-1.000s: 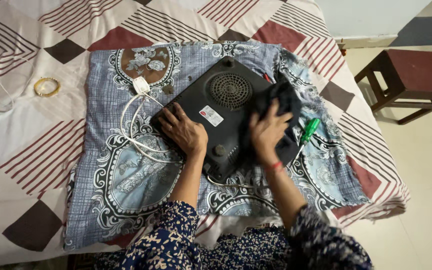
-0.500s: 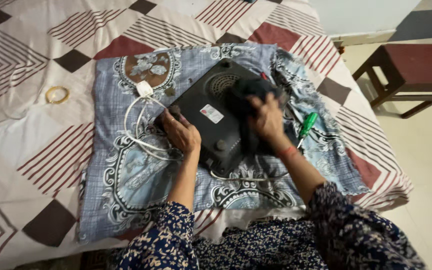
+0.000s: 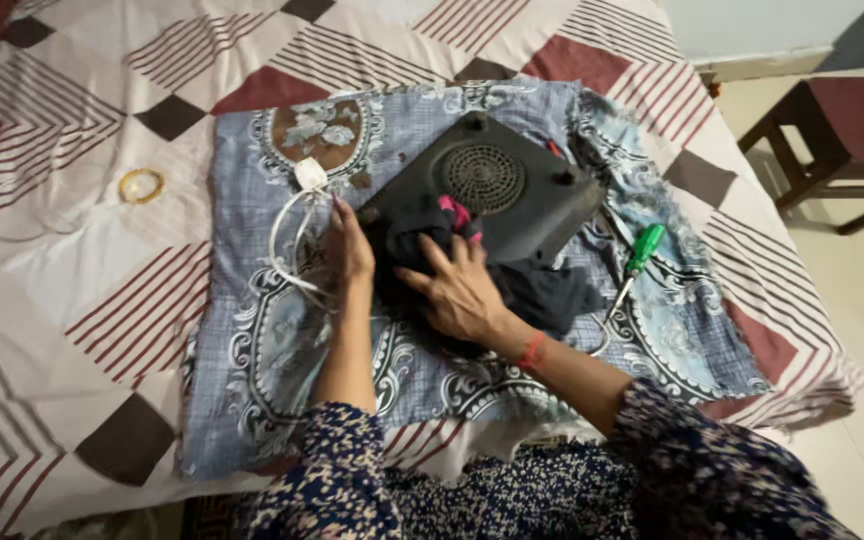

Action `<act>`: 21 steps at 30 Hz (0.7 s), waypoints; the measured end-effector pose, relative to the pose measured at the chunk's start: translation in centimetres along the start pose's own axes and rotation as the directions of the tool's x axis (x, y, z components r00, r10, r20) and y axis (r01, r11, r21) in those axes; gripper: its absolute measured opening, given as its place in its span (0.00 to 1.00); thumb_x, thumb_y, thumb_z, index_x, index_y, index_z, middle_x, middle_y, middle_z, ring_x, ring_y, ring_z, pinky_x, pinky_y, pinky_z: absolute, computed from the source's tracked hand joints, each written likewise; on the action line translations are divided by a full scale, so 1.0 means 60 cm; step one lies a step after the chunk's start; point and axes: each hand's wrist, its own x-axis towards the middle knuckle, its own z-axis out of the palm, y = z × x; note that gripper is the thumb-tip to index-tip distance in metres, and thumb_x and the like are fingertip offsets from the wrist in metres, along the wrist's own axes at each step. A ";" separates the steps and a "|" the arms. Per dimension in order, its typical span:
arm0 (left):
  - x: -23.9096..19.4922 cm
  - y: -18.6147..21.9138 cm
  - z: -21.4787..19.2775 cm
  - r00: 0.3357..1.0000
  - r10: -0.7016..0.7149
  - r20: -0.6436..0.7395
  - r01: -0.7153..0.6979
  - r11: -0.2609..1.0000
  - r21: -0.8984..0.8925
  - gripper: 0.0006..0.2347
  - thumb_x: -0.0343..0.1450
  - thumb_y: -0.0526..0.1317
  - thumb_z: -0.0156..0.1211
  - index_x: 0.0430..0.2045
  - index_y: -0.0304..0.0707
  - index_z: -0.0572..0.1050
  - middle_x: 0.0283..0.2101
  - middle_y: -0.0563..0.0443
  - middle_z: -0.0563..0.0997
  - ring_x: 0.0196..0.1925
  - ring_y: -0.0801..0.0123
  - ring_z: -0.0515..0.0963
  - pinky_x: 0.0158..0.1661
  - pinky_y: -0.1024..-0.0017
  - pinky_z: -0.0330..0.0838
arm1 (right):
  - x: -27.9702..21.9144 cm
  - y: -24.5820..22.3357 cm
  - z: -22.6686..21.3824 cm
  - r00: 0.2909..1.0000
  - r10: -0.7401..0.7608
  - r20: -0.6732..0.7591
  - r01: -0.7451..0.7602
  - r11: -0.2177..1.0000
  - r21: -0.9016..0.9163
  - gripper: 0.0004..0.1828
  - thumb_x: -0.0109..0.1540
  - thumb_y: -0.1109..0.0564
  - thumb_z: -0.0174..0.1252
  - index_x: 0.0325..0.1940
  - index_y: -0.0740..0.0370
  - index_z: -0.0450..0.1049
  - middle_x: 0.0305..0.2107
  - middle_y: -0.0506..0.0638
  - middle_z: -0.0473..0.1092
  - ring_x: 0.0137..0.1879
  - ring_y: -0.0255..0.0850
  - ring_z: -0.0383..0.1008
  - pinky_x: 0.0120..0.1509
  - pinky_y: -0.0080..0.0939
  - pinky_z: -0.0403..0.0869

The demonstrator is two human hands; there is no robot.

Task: The person uses a green screwdriver to scrape dust from the underside of a black electronic device, then wipes the surface with a dark cloth. The device is turned over and cleaned on multiple sides.

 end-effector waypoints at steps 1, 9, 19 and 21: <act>0.004 0.003 -0.002 0.999 0.031 0.032 -0.030 0.999 -0.045 0.36 0.76 0.65 0.26 0.73 0.38 0.58 0.74 0.37 0.63 0.76 0.51 0.61 0.71 0.62 0.54 | 0.016 0.005 0.009 0.999 0.015 0.043 -0.015 1.000 0.009 0.38 0.53 0.46 0.63 0.69 0.36 0.67 0.66 0.63 0.57 0.62 0.70 0.61 0.61 0.74 0.64; -0.013 0.004 -0.060 0.998 -0.063 0.018 0.056 0.664 -0.746 0.39 0.72 0.68 0.32 0.75 0.44 0.42 0.78 0.45 0.49 0.78 0.55 0.52 0.72 0.60 0.48 | 0.193 -0.014 0.084 0.953 -0.251 -0.168 0.250 0.968 -0.028 0.35 0.51 0.48 0.61 0.64 0.41 0.71 0.66 0.57 0.59 0.64 0.65 0.61 0.64 0.70 0.64; -0.078 0.072 -0.021 0.955 0.217 -0.203 -0.149 0.941 0.305 0.30 0.77 0.62 0.38 0.63 0.38 0.71 0.68 0.32 0.68 0.71 0.38 0.62 0.67 0.45 0.53 | 0.055 0.021 0.029 0.959 -0.195 0.206 0.162 0.973 0.167 0.33 0.47 0.55 0.64 0.57 0.39 0.78 0.59 0.49 0.65 0.61 0.62 0.64 0.65 0.64 0.67; -0.108 0.079 -0.002 0.856 0.475 -0.207 -0.346 0.821 0.454 0.29 0.78 0.61 0.41 0.62 0.36 0.71 0.69 0.32 0.65 0.74 0.36 0.57 0.71 0.42 0.48 | 0.045 0.091 0.006 0.941 -0.337 0.014 0.317 0.899 0.303 0.33 0.40 0.56 0.69 0.51 0.43 0.80 0.58 0.53 0.67 0.65 0.66 0.63 0.60 0.58 0.72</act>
